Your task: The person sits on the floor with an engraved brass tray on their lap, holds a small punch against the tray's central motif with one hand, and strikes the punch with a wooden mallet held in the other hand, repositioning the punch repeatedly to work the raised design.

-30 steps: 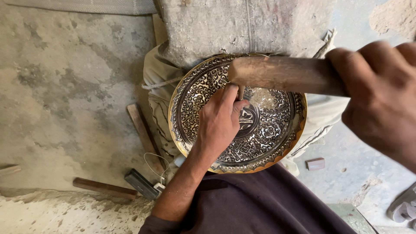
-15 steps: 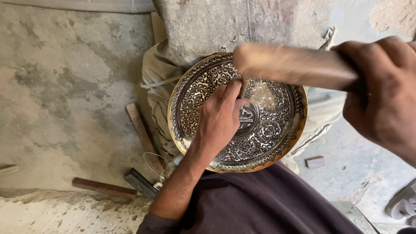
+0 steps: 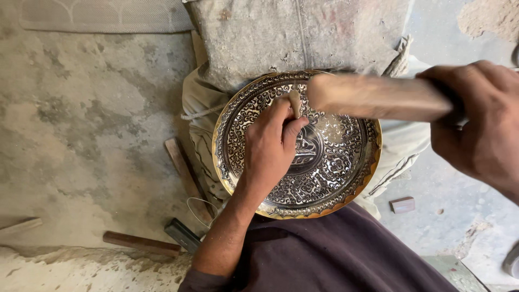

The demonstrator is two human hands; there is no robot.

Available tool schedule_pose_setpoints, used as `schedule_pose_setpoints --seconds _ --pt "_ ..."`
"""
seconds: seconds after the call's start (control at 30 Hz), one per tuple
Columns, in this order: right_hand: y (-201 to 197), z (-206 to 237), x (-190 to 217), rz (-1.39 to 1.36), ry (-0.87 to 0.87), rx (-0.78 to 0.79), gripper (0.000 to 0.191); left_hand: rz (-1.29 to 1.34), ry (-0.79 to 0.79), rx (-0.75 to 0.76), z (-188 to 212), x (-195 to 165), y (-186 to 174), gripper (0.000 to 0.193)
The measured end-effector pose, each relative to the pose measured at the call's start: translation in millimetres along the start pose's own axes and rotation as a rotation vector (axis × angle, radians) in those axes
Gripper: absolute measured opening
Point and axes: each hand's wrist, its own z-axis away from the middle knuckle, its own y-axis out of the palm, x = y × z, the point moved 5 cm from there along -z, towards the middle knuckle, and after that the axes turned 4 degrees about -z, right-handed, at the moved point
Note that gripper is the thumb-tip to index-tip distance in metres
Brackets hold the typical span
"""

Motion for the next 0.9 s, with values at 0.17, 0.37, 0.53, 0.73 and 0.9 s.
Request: schedule_pose_setpoints --seconds 0.17,0.37,0.53,0.73,0.9 --pt "8.8 8.5 -30.2 -0.131 0.107 -0.063 0.045 0.010 0.008 0.118 -5.4 -4.8 4.5 0.036" --pt "13.1 -3.9 -40.8 -0.532 0.160 -0.100 0.041 -0.096 -0.025 0.233 -6.7 -5.6 11.0 0.036" --pt "8.5 -18.5 -27.9 -0.360 0.113 -0.070 0.034 -0.095 0.078 0.194 -7.6 -15.0 3.8 0.034" --pt "14.9 -15.8 -41.6 -0.572 0.495 0.017 0.034 -0.086 0.039 0.229 -11.4 -17.7 4.1 0.032" --pt "20.5 -16.7 -34.9 -0.269 0.175 -0.005 0.037 -0.082 0.041 0.229 -12.2 -15.8 4.6 0.035"
